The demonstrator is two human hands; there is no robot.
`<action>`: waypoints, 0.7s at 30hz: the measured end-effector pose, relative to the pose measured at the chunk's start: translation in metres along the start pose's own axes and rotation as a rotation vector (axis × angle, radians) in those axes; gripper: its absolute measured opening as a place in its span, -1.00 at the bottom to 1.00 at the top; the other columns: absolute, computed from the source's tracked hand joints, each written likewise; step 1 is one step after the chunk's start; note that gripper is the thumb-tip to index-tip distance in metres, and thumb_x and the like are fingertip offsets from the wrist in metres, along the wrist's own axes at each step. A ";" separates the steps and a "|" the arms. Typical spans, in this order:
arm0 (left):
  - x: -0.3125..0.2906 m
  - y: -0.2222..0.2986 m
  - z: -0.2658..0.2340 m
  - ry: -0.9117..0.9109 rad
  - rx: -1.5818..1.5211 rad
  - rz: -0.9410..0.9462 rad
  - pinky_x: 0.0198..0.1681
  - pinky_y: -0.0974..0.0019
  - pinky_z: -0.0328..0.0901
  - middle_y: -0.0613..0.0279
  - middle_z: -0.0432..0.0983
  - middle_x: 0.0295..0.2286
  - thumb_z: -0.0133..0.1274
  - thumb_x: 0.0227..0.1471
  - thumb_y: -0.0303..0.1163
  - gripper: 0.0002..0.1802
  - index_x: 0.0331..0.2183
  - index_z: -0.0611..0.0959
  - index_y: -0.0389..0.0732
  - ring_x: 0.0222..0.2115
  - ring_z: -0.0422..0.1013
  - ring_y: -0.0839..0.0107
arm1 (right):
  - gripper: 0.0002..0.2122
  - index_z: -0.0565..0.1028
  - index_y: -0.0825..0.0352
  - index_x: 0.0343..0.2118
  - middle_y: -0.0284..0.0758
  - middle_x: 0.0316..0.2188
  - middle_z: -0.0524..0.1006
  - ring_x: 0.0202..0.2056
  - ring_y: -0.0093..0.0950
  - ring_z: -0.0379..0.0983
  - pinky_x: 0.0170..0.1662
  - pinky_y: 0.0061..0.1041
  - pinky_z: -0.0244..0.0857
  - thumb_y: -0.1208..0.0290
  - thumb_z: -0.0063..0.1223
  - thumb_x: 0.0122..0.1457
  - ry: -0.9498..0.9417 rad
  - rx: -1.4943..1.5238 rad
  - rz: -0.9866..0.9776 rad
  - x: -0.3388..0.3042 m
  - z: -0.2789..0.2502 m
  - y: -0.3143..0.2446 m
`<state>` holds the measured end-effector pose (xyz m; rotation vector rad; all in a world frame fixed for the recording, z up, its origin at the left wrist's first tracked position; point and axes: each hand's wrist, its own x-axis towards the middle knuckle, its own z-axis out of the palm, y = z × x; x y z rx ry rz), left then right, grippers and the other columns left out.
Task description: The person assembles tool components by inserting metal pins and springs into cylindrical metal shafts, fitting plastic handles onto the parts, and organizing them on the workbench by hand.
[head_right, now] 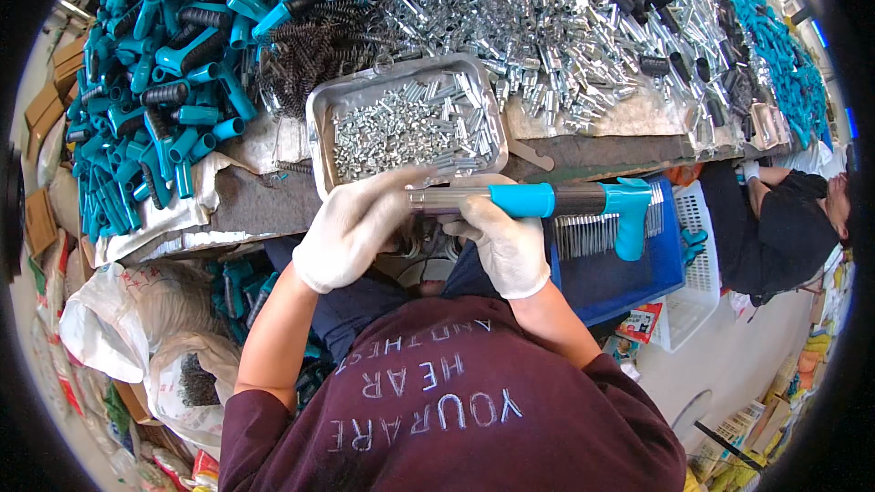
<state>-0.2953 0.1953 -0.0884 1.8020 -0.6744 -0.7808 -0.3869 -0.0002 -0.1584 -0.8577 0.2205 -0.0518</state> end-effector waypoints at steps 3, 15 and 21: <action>0.005 -0.013 0.018 0.227 0.167 0.170 -0.06 0.27 0.31 -0.02 0.51 -0.28 0.07 0.04 -0.41 -0.47 0.09 0.48 -0.26 -0.23 0.43 0.30 | -0.74 0.45 0.46 -0.11 -0.16 -0.27 0.59 -0.32 -0.43 0.57 -0.24 -0.53 0.52 0.43 0.10 0.19 0.023 -0.005 0.012 0.000 0.000 -0.001; 0.000 -0.015 0.026 0.128 0.185 0.175 -0.03 0.26 0.31 -0.05 0.53 -0.20 0.23 -0.09 -0.37 -0.08 0.25 0.17 -0.34 -0.20 0.45 0.35 | -0.84 0.47 0.41 -0.25 -0.24 -0.40 0.58 -0.46 -0.51 0.54 -0.42 -0.60 0.45 0.45 0.12 0.16 0.049 -0.161 -0.033 0.004 -0.002 -0.004; 0.005 -0.062 0.062 -0.287 -0.005 -0.281 -0.33 0.15 0.43 0.12 0.63 -0.45 0.17 0.00 -0.16 -0.61 -0.21 0.59 -0.24 -0.45 0.57 0.13 | -0.90 0.51 0.39 -0.54 -0.36 -0.57 0.54 -0.59 -0.60 0.45 -0.52 -0.61 0.30 0.61 0.26 -0.05 -0.107 -0.582 -0.186 0.003 0.007 -0.004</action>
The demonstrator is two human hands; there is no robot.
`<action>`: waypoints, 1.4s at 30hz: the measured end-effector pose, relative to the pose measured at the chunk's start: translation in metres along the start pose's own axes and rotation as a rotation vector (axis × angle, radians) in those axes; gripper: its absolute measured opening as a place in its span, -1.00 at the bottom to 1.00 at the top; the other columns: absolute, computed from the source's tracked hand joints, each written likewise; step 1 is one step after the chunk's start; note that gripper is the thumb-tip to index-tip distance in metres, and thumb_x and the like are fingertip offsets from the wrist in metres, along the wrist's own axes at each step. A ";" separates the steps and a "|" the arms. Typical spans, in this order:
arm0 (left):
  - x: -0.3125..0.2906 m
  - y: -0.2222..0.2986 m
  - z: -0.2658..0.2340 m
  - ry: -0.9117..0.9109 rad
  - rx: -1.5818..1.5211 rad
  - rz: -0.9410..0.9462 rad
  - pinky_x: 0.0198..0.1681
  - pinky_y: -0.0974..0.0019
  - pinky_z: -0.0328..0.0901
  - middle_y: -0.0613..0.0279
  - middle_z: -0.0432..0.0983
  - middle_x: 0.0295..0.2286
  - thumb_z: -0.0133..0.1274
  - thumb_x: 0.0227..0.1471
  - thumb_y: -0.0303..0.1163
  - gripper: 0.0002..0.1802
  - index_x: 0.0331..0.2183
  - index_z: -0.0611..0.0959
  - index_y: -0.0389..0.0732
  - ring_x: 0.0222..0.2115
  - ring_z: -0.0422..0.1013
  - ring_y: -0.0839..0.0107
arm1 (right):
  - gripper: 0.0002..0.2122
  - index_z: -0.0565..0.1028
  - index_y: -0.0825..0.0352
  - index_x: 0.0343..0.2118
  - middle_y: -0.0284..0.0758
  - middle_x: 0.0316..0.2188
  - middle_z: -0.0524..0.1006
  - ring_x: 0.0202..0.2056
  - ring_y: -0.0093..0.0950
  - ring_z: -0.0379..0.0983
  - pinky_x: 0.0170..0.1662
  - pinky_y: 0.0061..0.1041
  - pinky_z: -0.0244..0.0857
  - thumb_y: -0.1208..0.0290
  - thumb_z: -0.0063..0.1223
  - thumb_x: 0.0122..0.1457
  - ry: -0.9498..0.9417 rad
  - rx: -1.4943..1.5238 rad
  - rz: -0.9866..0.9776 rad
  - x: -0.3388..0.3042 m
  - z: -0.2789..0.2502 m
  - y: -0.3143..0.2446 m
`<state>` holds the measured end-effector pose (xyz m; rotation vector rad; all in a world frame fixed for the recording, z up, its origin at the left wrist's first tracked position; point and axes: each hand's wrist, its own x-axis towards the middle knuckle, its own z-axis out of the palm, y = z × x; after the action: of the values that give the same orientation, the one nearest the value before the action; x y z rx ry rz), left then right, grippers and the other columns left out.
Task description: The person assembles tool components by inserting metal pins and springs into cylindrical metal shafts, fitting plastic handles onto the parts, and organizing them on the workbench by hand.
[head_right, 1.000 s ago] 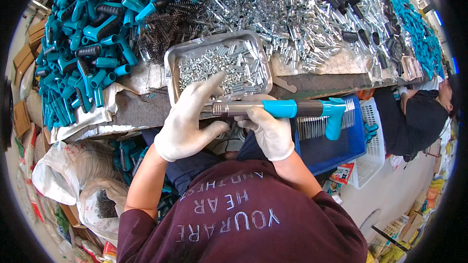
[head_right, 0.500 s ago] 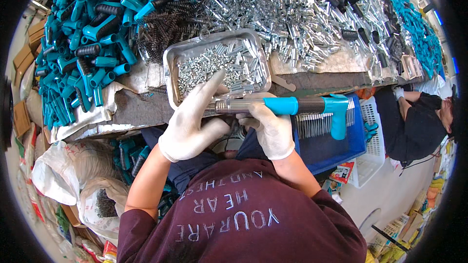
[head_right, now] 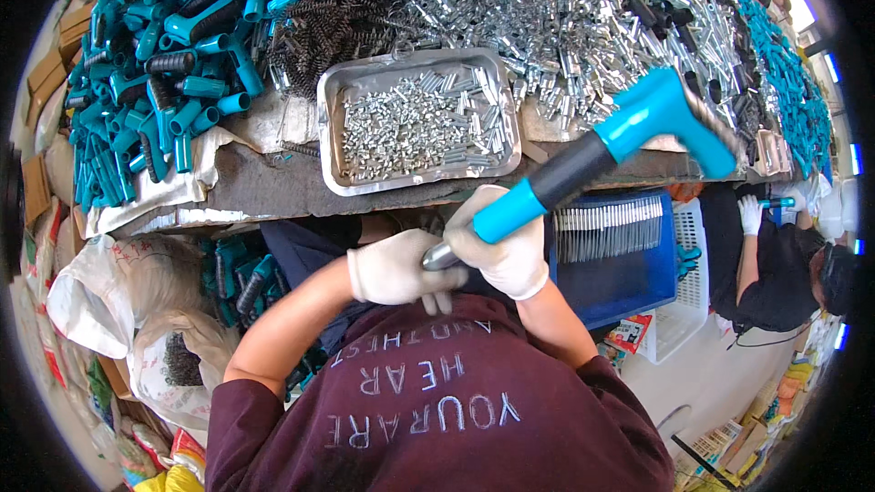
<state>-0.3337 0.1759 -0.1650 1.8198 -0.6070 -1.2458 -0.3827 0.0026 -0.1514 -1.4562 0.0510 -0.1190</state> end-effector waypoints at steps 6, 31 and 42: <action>0.011 -0.020 0.021 0.268 -0.136 0.151 -0.38 0.02 0.41 -0.10 0.56 -0.53 0.15 -0.07 -0.26 -0.74 -0.32 0.61 -0.19 -0.48 0.51 -0.06 | -0.89 0.52 0.33 -0.59 -0.36 -0.62 0.53 -0.59 -0.58 0.47 -0.49 -0.57 0.32 0.63 0.26 -0.08 0.097 -0.178 -0.015 -0.001 0.010 0.021; 0.085 -0.260 -0.023 0.532 0.464 -0.159 0.12 0.13 0.23 -0.01 0.47 0.01 -0.13 0.14 -0.16 -0.55 -0.03 0.60 -0.17 0.06 0.35 0.05 | -0.57 0.53 0.40 -0.10 -0.06 -0.45 0.59 -0.39 -0.23 0.57 -0.27 -0.35 0.39 0.22 0.24 0.02 -0.335 -0.865 0.596 -0.005 -0.013 0.136; 0.090 -0.297 -0.021 0.524 0.087 -0.351 0.27 0.15 0.02 -0.02 0.32 0.14 -0.14 0.16 -0.06 -0.44 0.10 0.49 -0.15 0.20 0.16 0.02 | -0.58 0.53 0.30 -0.13 0.01 -0.19 0.56 -0.12 -0.03 0.48 -0.03 -0.16 0.35 0.09 0.11 0.05 -0.560 -1.202 0.618 0.023 0.028 0.172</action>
<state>-0.2974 0.2753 -0.4571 2.2784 -0.0496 -0.8990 -0.3485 0.0468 -0.3185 -2.5316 0.1237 0.9803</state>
